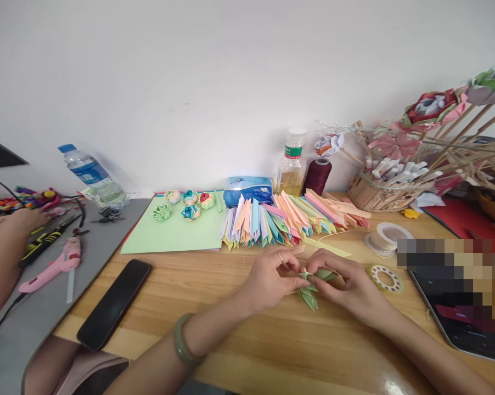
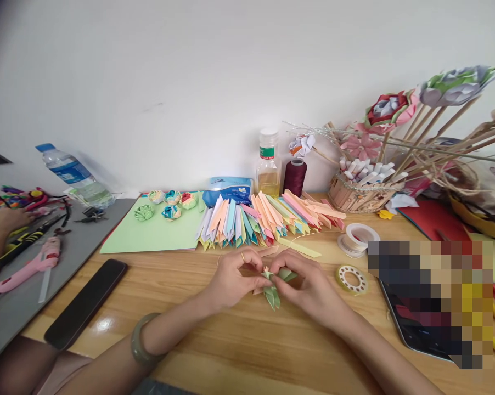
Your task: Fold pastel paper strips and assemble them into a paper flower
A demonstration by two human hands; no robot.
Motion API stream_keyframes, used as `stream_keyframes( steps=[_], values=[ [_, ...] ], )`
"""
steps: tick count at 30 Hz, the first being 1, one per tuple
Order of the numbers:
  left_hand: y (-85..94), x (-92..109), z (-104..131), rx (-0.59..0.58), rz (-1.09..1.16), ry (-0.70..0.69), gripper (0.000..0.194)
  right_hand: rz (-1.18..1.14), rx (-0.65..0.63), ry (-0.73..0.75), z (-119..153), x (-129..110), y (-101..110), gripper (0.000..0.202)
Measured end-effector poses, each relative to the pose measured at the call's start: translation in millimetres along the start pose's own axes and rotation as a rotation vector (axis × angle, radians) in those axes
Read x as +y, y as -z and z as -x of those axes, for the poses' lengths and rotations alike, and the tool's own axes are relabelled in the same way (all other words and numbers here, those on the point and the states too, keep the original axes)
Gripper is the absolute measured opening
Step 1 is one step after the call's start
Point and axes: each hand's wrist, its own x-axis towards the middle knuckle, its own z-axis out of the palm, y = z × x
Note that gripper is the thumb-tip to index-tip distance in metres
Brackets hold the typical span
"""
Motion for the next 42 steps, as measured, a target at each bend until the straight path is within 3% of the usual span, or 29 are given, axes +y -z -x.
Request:
stream_keyframes(
  steps=[6, 15, 21, 26, 31, 36, 39, 42],
  values=[
    [-0.9, -1.2, 0.4, -0.057, 0.317, 0.252, 0.029, -0.084, -0.007, -0.096, -1.7, -0.2, 1.8, 0.016],
    [0.3, -5.2, -4.7, -0.1, 0.429, 0.353, 0.033, -0.096, 0.0, -0.138, -0.9, 2.9, -2.3, 0.019],
    [2.4, -7.1, -4.7, -0.091, 0.335, 0.364, 0.025, -0.103, -0.017, -0.21, -0.9, 6.5, -3.8, 0.021],
    [3.6, -6.5, -6.1, -0.149, 0.408, 0.389, 0.03, -0.13, -0.038, -0.278, -2.1, 5.1, -7.0, 0.021],
    [5.1, -7.7, -7.9, -0.16, 0.451, 0.455, 0.036, -0.144, -0.053, -0.276, -4.0, 6.7, -8.6, 0.02],
    [3.5, -6.9, -8.4, -0.138, 0.435, 0.438, 0.03, -0.043, -0.004, -0.28, -2.6, 6.6, -12.2, 0.017],
    [1.5, -7.0, -6.8, -0.114, 0.401, 0.406, 0.021, 0.059, 0.019, -0.256, -0.6, 7.3, -14.1, 0.015],
    [0.2, -7.1, -4.3, -0.093, 0.253, 0.351, 0.009, 0.212, 0.059, -0.101, 0.2, 10.3, -13.6, 0.011]
  ],
)
